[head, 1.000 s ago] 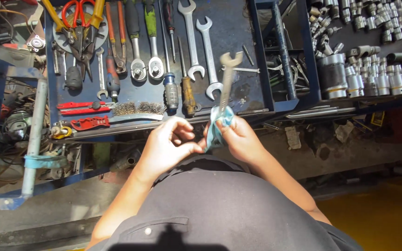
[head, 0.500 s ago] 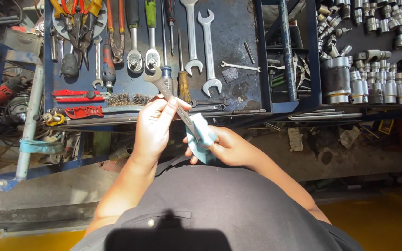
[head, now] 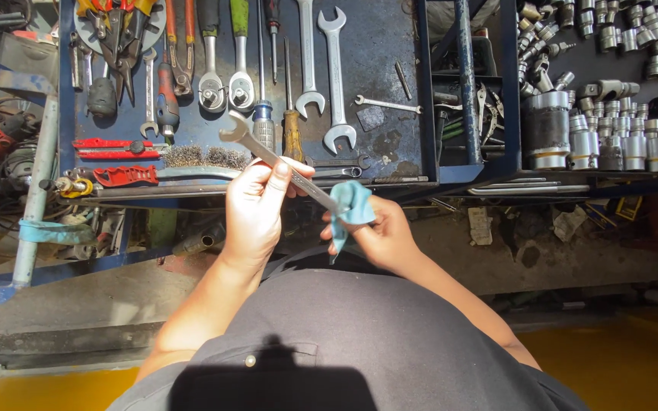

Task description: The person cleans various wrenches and sockets using a blue cloth. They pick up each tool from a drawer, wipe it down, and place it on a green toolbox or back into the drawer. The person also wipes the drawer surface with the cloth.

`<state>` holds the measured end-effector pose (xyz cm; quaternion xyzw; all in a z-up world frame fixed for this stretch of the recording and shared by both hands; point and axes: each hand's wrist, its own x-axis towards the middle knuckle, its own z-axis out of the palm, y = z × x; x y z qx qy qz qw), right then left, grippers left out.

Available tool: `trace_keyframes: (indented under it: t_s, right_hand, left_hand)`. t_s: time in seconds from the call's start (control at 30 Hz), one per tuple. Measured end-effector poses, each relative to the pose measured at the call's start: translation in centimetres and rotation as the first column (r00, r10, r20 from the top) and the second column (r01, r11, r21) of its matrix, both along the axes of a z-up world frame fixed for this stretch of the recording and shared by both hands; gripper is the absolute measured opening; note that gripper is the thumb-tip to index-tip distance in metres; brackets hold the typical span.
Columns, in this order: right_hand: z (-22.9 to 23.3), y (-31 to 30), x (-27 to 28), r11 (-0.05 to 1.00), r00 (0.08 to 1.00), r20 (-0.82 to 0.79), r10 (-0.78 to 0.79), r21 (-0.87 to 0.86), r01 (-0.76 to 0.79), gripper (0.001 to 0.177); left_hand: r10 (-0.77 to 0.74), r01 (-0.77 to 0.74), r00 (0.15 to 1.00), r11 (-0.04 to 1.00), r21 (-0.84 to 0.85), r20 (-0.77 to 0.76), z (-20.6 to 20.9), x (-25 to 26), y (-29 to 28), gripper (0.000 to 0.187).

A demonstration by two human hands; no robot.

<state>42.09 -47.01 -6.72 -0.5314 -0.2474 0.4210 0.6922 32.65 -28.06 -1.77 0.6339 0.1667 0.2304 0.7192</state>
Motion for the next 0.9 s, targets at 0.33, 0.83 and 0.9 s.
trace_keyframes:
  t_s: [0.33,0.83,0.9]
  right_hand:
    - [1.3,-1.0,0.5,0.985,0.985,-0.006,-0.170,0.028,0.170,0.019]
    - [2.4,-2.2,3.9,0.999,0.945,-0.327,0.016,-0.023,-0.025,0.049]
    - [3.5,-2.1,4.1,0.973,0.909,-0.403,-0.105,0.147,0.177,0.058]
  left_hand:
    - [0.064,-0.041,0.995,0.957,-0.287,0.072,-2.2,0.6,-1.4,0.031]
    - [-0.312,0.323,0.935,0.946,0.040,-0.168,2.7,0.4,0.3,0.021]
    - [-0.391,0.429,0.878,0.899,0.092,-0.275,2.6,0.1,-0.1,0.018]
